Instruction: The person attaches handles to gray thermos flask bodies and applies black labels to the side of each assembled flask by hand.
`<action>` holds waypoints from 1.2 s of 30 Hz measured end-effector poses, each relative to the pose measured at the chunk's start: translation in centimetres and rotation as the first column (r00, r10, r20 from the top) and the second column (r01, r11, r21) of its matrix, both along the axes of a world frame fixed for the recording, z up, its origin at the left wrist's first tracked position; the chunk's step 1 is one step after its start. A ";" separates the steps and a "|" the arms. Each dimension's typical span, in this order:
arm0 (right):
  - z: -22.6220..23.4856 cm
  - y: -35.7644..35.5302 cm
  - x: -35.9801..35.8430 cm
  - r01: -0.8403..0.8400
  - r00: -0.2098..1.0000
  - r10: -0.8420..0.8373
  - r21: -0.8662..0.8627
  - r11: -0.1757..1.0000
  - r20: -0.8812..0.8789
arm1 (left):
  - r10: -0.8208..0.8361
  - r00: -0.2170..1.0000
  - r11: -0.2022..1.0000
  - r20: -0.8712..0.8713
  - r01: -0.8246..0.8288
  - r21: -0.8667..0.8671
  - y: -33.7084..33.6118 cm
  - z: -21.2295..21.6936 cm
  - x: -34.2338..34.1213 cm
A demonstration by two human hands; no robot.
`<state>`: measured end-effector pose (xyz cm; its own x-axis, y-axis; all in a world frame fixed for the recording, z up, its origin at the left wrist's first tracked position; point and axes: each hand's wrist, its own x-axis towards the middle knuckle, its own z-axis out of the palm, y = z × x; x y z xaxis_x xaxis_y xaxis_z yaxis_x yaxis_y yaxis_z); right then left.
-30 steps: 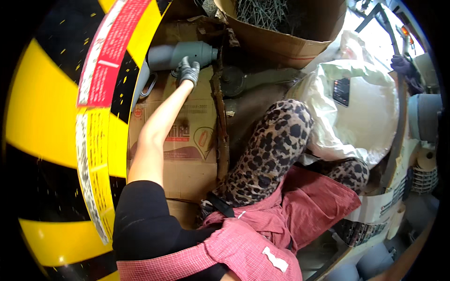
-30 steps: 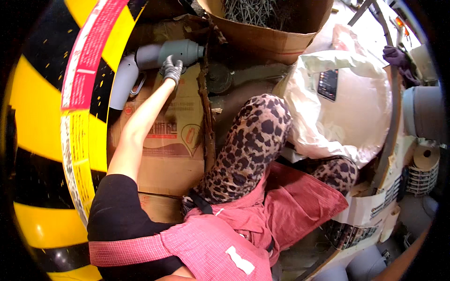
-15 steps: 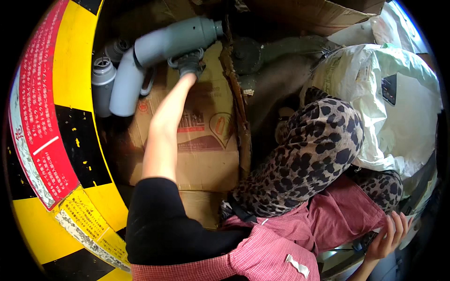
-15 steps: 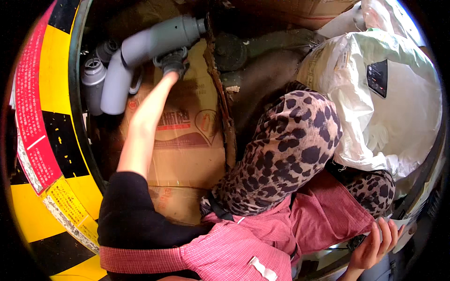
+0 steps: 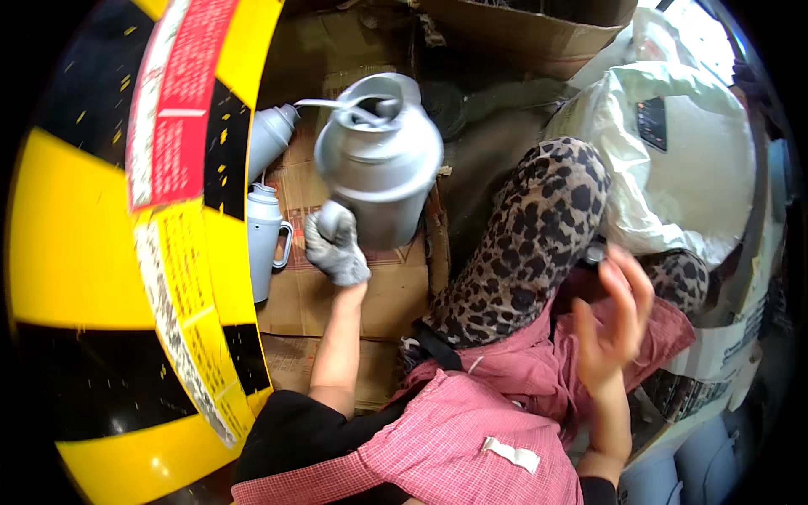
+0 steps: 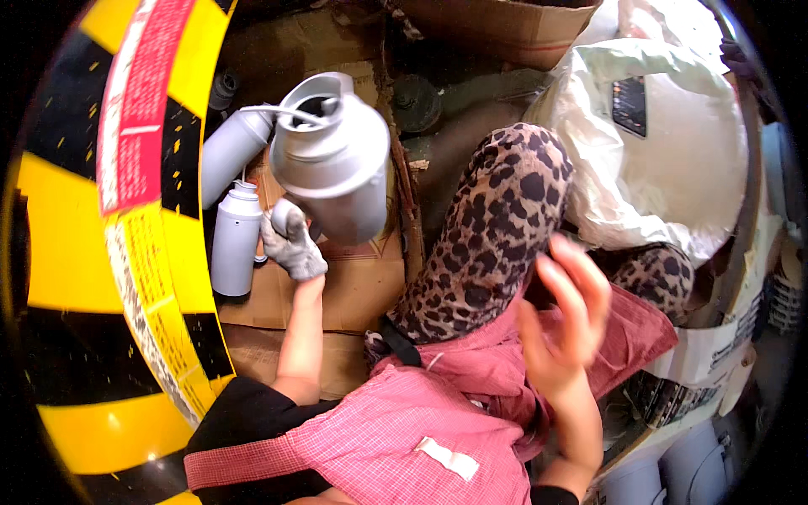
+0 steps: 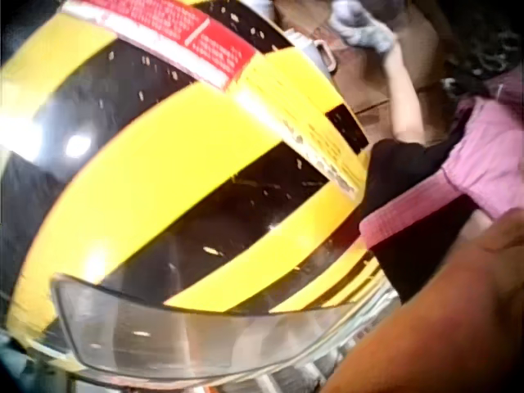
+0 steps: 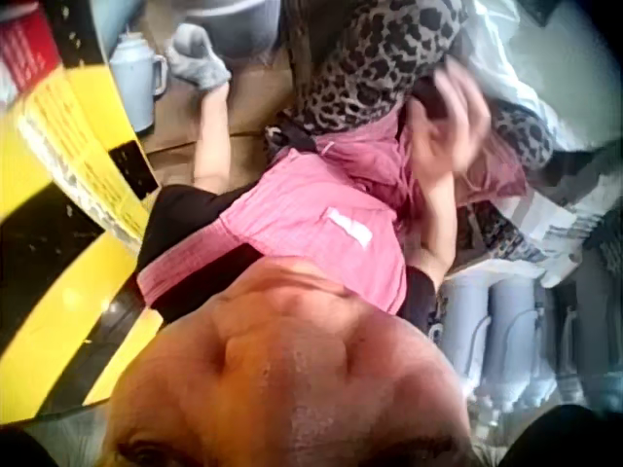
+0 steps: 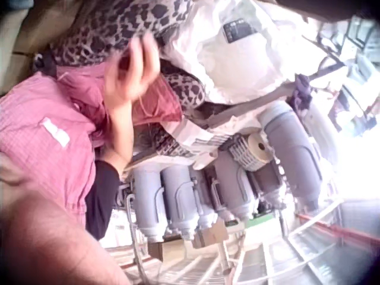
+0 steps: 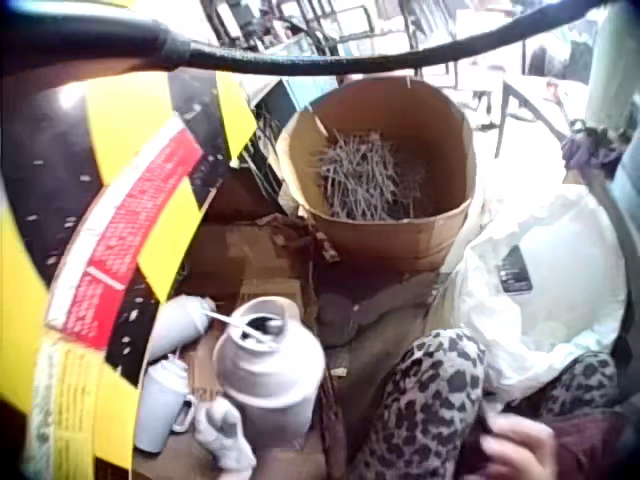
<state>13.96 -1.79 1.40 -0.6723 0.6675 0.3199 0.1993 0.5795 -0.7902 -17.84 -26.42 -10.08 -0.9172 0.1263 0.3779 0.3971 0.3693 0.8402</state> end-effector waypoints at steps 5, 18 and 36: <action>3.9 0.7 -5.6 -0.100 0.888 0.025 -0.139 0.985 -0.459 | -0.355 0.896 0.926 -0.266 0.377 0.033 6.4 9.2 10.5; 11.8 -0.1 -2.5 -0.272 0.925 0.372 0.827 0.491 0.084 | -0.967 0.012 0.111 -0.255 0.918 -0.380 14.1 27.1 11.5; 20.2 0.0 -9.5 -0.313 0.538 0.808 0.834 0.456 -0.240 | -0.923 0.342 0.338 -0.174 0.939 0.055 12.2 26.6 5.8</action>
